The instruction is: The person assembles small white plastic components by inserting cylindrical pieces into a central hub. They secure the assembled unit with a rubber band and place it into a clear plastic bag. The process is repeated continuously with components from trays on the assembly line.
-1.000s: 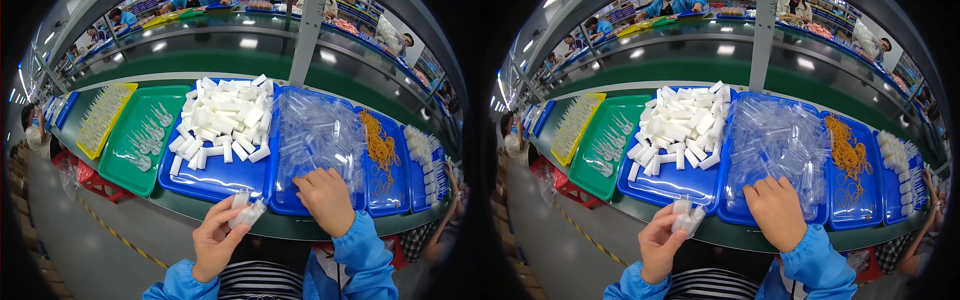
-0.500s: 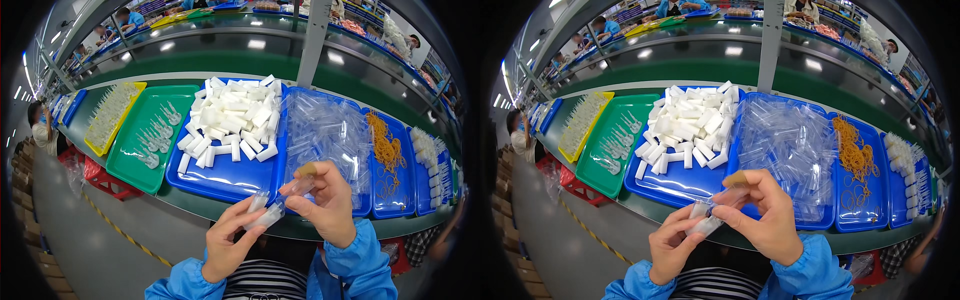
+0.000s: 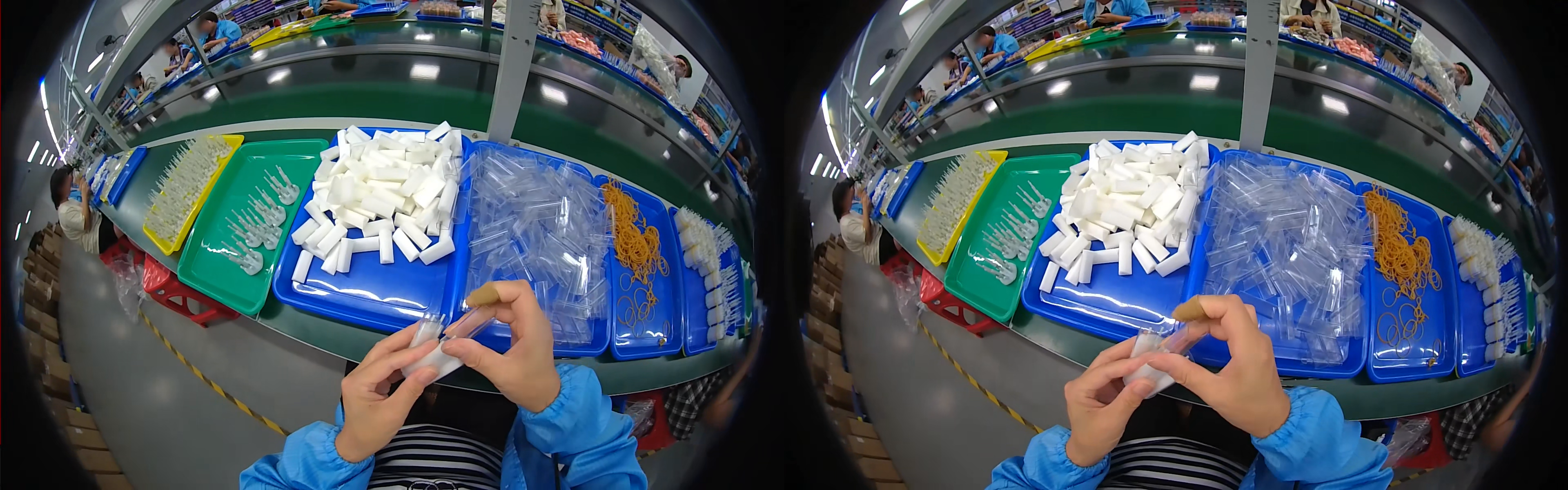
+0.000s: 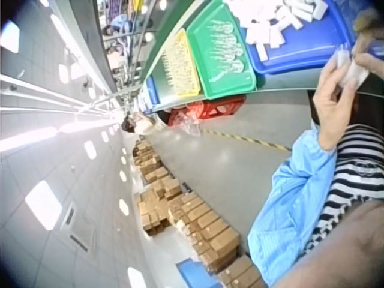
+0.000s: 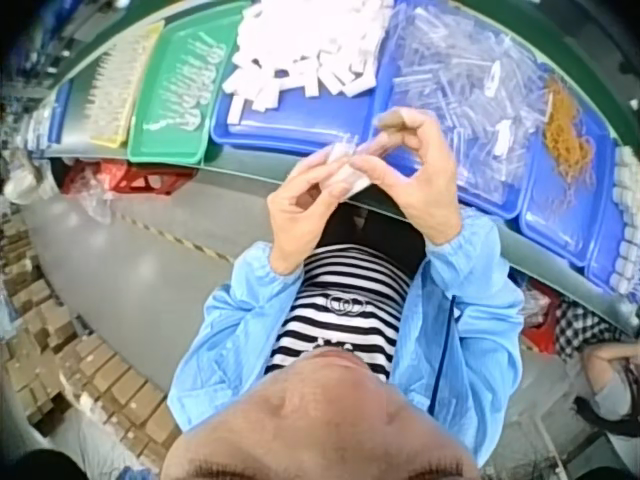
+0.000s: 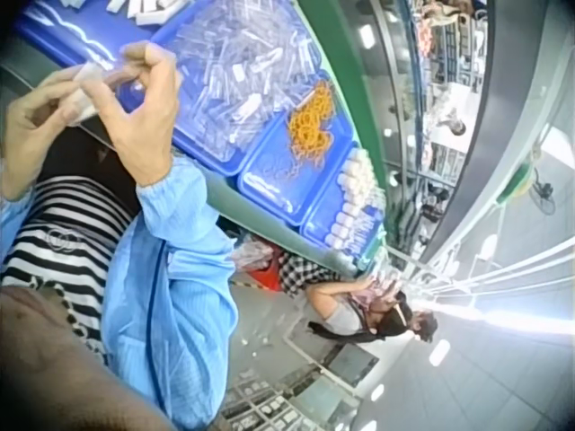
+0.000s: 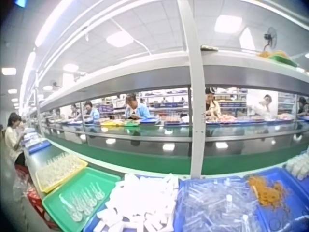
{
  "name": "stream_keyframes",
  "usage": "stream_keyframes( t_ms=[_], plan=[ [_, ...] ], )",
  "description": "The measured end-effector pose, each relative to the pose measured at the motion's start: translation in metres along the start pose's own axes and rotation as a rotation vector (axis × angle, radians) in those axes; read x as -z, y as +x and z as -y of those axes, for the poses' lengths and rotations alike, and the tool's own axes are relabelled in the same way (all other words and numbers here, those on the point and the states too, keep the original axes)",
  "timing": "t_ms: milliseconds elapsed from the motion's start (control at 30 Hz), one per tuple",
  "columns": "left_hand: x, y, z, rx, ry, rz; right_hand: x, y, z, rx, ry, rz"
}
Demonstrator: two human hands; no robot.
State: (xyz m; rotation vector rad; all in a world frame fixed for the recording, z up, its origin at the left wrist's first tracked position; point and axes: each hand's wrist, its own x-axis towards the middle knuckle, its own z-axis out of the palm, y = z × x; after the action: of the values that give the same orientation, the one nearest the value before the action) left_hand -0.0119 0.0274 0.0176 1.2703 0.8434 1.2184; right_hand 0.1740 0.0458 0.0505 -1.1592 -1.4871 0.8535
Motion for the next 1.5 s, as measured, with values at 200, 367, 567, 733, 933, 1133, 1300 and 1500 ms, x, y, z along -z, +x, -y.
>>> stream_keyframes(
  t_ms=[200,367,567,733,933,1133,1300,1500],
  plan=[
    [-0.004,0.004,0.002,0.063,-0.103,-0.005,-0.001,-0.008,-0.015,-0.153,0.169,-0.033],
    [-0.010,0.005,0.008,0.031,-0.033,-0.066,-0.009,-0.013,-0.015,-0.172,0.235,-0.098],
    [-0.009,0.002,0.010,-0.133,0.305,-0.016,-0.003,-0.013,-0.015,-0.047,0.002,-0.092],
    [-0.014,0.003,0.006,-0.046,0.209,-0.060,0.011,-0.001,-0.009,-0.264,0.234,0.056],
    [-0.010,0.002,0.010,-0.085,0.299,-0.064,-0.004,-0.009,-0.016,-0.047,-0.093,-0.050],
    [-0.010,0.001,-0.005,-0.215,0.373,0.056,0.020,-0.005,-0.013,-0.289,0.137,0.121],
    [-0.008,-0.003,-0.011,-0.171,0.333,-0.010,0.003,-0.002,-0.002,-0.239,0.041,0.089],
    [-0.008,0.002,-0.010,-0.138,0.273,-0.067,0.007,-0.010,0.011,-0.172,-0.202,0.165]
  ],
)
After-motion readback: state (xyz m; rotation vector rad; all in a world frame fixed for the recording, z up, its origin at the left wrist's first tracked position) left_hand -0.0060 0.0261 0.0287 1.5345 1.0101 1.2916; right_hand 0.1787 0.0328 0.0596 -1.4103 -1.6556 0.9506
